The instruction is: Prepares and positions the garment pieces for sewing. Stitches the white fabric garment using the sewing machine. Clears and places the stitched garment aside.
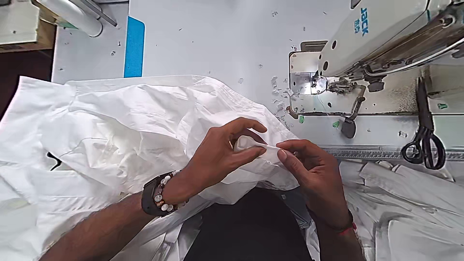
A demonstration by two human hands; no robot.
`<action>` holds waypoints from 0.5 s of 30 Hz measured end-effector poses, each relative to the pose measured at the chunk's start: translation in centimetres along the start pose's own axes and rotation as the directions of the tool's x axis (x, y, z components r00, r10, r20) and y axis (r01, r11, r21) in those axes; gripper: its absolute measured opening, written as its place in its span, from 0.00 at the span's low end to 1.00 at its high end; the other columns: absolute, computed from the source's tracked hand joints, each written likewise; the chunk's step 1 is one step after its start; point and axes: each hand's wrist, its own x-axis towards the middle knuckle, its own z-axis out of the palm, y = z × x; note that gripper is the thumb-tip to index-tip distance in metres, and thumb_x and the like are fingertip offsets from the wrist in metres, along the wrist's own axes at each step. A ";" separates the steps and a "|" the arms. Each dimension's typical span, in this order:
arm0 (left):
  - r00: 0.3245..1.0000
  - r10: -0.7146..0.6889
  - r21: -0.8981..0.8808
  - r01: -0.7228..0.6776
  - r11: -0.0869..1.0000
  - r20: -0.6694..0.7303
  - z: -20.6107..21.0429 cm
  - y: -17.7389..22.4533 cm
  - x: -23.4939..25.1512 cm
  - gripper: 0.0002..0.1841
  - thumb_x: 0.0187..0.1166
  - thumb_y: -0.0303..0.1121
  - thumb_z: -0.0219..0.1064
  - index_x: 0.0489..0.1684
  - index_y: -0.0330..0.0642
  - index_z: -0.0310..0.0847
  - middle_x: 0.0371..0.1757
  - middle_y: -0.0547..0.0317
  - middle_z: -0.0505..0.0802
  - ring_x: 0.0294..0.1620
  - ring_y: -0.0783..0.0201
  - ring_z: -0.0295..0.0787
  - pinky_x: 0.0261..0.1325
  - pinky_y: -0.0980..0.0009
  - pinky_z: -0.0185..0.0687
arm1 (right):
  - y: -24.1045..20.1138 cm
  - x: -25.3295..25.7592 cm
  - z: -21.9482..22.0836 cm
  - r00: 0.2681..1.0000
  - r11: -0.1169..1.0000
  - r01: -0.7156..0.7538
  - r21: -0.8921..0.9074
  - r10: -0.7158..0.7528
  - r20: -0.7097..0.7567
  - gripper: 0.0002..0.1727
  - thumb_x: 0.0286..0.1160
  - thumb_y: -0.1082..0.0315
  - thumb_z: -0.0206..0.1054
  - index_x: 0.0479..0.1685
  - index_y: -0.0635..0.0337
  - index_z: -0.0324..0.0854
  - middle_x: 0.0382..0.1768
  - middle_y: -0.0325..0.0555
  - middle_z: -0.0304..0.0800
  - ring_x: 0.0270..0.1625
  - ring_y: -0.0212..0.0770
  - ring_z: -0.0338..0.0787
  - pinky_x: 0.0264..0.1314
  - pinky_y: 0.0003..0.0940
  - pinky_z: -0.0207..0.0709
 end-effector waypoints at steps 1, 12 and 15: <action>0.987 0.158 0.190 -0.151 0.970 -0.020 0.1 -0.2 -0.2 0.11 0.75 0.39 0.76 0.52 0.53 0.92 0.44 0.77 0.97 0.44 0.78 0.90 0.48 0.75 0.82 | 0.0 -0.2 0.0 0.996 0.994 0.081 -0.074 -0.084 -0.027 0.07 0.74 0.64 0.75 0.45 0.55 0.93 0.41 0.38 0.95 0.46 0.35 0.91 0.50 0.31 0.86; 0.665 0.743 0.620 -0.616 0.486 0.078 -0.1 -1.1 -1.9 0.03 0.80 0.33 0.70 0.44 0.50 0.85 0.47 0.62 0.93 0.47 0.62 0.81 0.56 0.62 0.66 | -1.5 -1.9 -0.3 0.953 0.885 0.277 -0.374 -0.302 -0.008 0.08 0.73 0.59 0.73 0.47 0.46 0.92 0.49 0.30 0.94 0.61 0.35 0.85 0.67 0.41 0.73; 0.645 0.758 0.631 -0.627 0.456 0.093 -0.1 -0.9 -1.9 0.02 0.81 0.33 0.68 0.44 0.49 0.84 0.46 0.61 0.92 0.46 0.62 0.80 0.56 0.62 0.65 | -2.6 -1.6 0.2 0.943 0.866 0.300 -0.401 -0.334 -0.016 0.06 0.74 0.59 0.74 0.42 0.45 0.95 0.45 0.30 0.94 0.57 0.33 0.86 0.63 0.38 0.74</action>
